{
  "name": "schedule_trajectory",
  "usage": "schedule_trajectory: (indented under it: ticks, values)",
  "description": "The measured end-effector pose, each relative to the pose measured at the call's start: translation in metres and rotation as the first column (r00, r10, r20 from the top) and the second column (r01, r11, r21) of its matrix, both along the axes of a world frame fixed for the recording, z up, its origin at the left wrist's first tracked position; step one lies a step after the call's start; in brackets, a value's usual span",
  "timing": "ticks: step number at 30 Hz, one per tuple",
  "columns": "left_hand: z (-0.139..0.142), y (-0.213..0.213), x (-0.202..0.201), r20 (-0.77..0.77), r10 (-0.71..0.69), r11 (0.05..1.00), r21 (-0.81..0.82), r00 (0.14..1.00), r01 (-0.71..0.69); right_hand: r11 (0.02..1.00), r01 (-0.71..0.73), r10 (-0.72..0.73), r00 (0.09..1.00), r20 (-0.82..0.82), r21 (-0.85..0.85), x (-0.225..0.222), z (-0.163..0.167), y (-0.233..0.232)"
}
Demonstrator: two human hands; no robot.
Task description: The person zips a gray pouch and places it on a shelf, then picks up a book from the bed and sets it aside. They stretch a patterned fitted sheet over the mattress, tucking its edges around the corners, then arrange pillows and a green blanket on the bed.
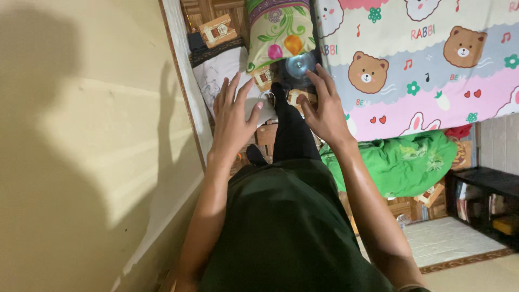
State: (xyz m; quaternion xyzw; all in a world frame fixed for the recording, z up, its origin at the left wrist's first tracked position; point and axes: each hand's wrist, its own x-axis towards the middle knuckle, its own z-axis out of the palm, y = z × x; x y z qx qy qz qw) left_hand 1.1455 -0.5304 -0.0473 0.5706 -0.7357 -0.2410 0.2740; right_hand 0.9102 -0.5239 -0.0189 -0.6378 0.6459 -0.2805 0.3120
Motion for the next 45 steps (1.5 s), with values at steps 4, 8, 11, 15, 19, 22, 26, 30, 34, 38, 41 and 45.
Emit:
schedule_trajectory:
  ticks: [4,8,11,15,19,22,26,30,34,38,41,45]
  values:
    - [-0.013,-0.031,-0.009,0.036,-0.003,0.999,0.047,0.999,0.002,0.999,-0.038,0.038,0.999,0.01,-0.034,-0.01,-0.022,-0.036]
    - [-0.036,-0.081,-0.034,0.053,-0.02,0.996,0.084,0.998,0.015,0.99,-0.077,0.077,0.997,-0.006,-0.121,-0.035,-0.069,-0.083]
    - [-0.063,-0.131,-0.055,0.057,-0.021,0.992,0.129,0.998,0.013,0.996,-0.063,0.067,0.996,0.063,-0.056,-0.056,-0.116,-0.132]
    - [-0.109,-0.204,-0.086,0.071,-0.04,0.977,0.213,0.997,0.024,0.999,-0.053,0.053,0.996,-0.078,-0.001,-0.085,-0.183,-0.207]
    - [-0.172,-0.265,-0.122,0.124,-0.095,0.961,0.269,0.988,0.059,0.998,-0.013,0.021,0.992,-0.122,0.067,-0.117,-0.254,-0.271]
    - [-0.229,-0.309,-0.146,0.174,-0.174,0.94,0.322,0.969,0.111,0.997,-0.004,0.019,0.981,-0.191,0.082,-0.136,-0.305,-0.312]
    - [-0.304,-0.356,-0.181,0.22,-0.24,0.912,0.384,0.945,0.142,0.989,0.015,0.027,0.961,-0.274,0.15,-0.159,-0.37,-0.349]
    - [-0.373,-0.394,-0.217,0.237,-0.285,0.887,0.433,0.929,0.162,0.929,0.193,-0.133,0.971,-0.2,0.316,-0.173,-0.439,-0.379]
    - [-0.425,-0.406,-0.233,0.253,-0.307,0.877,0.451,0.917,0.169,0.809,0.393,-0.411,0.91,-0.057,0.437,-0.178,-0.505,-0.391]
    - [-0.453,-0.405,-0.239,0.279,-0.311,0.872,0.464,0.908,0.156,0.686,0.441,-0.463,0.878,-0.12,0.578,-0.182,-0.544,-0.392]
    - [-0.448,-0.407,-0.243,0.255,-0.307,0.866,0.475,0.917,0.157,0.858,0.407,-0.412,0.91,-0.053,0.313,-0.181,-0.541,-0.394]
    - [-0.42,-0.422,-0.246,0.192,-0.257,0.826,0.553,0.947,0.112,0.912,0.267,-0.296,0.954,0.05,0.31,-0.168,-0.503,-0.407]
